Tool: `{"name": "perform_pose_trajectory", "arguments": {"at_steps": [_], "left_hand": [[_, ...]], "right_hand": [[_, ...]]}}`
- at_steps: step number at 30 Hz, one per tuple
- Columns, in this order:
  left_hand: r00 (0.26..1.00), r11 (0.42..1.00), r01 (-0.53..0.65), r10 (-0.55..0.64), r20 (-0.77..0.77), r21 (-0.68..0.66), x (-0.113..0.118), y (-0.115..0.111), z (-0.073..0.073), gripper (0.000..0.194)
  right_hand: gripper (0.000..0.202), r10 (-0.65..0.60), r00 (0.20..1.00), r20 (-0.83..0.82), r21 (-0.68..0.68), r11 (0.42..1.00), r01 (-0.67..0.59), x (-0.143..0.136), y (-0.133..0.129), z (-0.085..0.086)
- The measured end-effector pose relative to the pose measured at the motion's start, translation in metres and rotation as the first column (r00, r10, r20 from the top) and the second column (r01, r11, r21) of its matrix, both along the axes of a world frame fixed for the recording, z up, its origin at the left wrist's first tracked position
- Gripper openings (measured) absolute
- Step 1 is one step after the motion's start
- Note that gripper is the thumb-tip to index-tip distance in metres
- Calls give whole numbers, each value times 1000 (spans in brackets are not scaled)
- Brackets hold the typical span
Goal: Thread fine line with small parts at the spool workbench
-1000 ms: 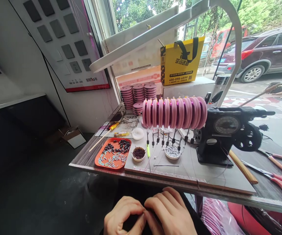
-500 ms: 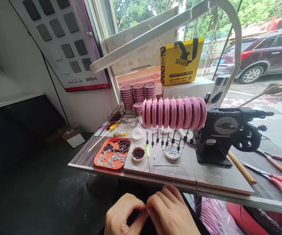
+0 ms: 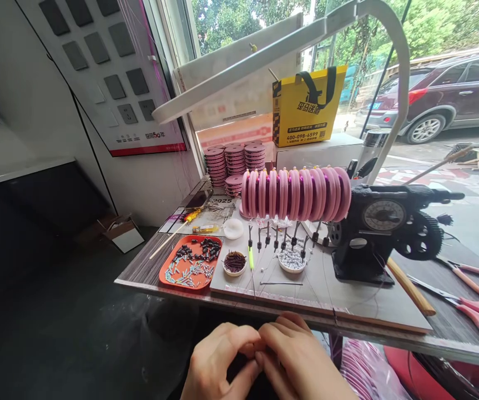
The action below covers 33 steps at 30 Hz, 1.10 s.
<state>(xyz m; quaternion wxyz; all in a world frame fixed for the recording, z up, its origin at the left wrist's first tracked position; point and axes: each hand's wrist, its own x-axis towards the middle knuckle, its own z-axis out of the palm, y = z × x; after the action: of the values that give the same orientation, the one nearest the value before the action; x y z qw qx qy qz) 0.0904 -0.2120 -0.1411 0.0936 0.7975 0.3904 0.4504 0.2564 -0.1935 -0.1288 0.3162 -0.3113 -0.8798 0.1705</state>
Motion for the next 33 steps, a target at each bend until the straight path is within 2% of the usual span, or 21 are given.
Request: {"name": "perform_pose_trajectory", "arguments": {"at_steps": [3, 5, 7, 9, 13, 19, 22, 27, 30, 33], "left_hand": [[996, 977, -30, 48, 77, -213, -3, -4, 1, 51], [990, 945, -66, 102, 96, -320, -8, -6, 3, 64], [988, 924, -83, 125, 92, -373, -14, -7, 4, 55], [990, 924, -75, 114, 83, -374, -18, -9, 4, 34], [986, 931, -77, 125, 113, -357, -16, -11, -1, 4], [990, 933, -74, 112, 88, -353, -13, -10, -4, 4], [996, 923, -53, 77, 49, -382, -16, -9, -1, 7], [998, 887, -54, 59, -4, -458, -17, -8, 6, 14], [998, 867, -54, 62, -2, -495, -18, -9, 10, 9], [997, 850, -69, 82, 1, -522, -23, -9, 11, 7]], "right_hand": [[26, -29, 998, -62, -92, 995, 23, 3, -1, 0], [24, -76, 992, -99, -96, 993, 66, 5, 0, 0], [24, -126, 982, -137, -64, 991, 118, 6, 0, 0], [26, -146, 975, -165, -47, 989, 140, 7, 1, -1], [23, -106, 986, -131, -76, 992, 96, 5, 0, -3], [20, -70, 997, -25, 7, 997, 71, 4, 0, -3], [16, -46, 997, 56, 145, 989, 38, 4, 1, -4], [32, -16, 993, 121, 365, 931, -30, 1, 3, -9], [31, 2, 992, 122, 345, 938, -45, 0, 3, -9], [27, 29, 995, 95, 209, 977, -48, 0, 3, -6]]}}
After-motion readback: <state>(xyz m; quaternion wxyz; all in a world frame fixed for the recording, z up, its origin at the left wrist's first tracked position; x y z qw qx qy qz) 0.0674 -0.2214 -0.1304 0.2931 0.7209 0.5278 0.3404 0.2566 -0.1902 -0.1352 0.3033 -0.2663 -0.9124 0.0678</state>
